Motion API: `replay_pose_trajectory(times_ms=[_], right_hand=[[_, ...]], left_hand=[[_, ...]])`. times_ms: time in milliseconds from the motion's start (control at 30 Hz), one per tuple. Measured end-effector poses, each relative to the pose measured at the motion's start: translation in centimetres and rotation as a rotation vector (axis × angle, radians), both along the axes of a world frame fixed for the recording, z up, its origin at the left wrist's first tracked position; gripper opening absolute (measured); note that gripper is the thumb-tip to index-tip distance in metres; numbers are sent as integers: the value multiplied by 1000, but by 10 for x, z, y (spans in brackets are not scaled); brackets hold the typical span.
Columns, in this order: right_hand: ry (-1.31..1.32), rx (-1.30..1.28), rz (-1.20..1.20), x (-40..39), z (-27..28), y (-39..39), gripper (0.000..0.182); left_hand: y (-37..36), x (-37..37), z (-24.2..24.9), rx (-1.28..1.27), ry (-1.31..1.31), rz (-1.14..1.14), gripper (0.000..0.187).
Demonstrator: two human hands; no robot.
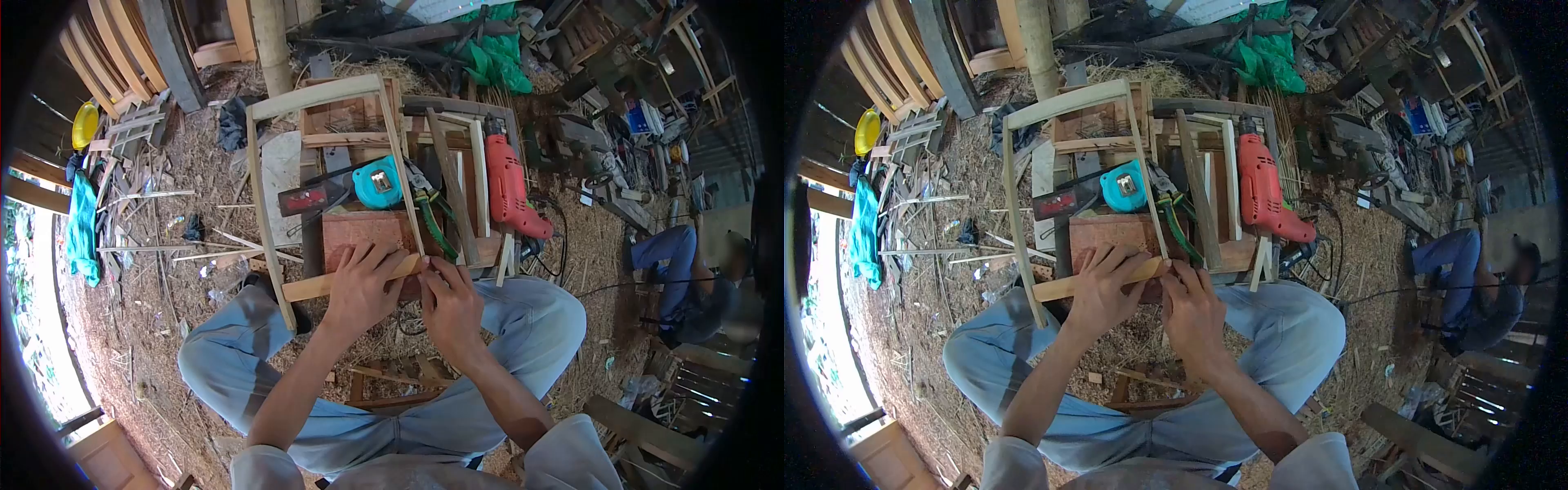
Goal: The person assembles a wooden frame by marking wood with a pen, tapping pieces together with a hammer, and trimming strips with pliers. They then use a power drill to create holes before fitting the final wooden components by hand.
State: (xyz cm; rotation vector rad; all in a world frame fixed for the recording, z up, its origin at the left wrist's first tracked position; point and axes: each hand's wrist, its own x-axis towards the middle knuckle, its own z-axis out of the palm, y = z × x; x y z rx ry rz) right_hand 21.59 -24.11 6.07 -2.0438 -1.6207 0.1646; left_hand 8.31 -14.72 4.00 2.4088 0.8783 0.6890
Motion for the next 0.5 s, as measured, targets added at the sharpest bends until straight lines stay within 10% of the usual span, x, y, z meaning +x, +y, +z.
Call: replay_pose_trajectory(times_ms=[500], right_hand=[[-90,-63,-152,-11,8,22,10]], left_hand=[[-3,-5,-13,57,70,-10,55]])
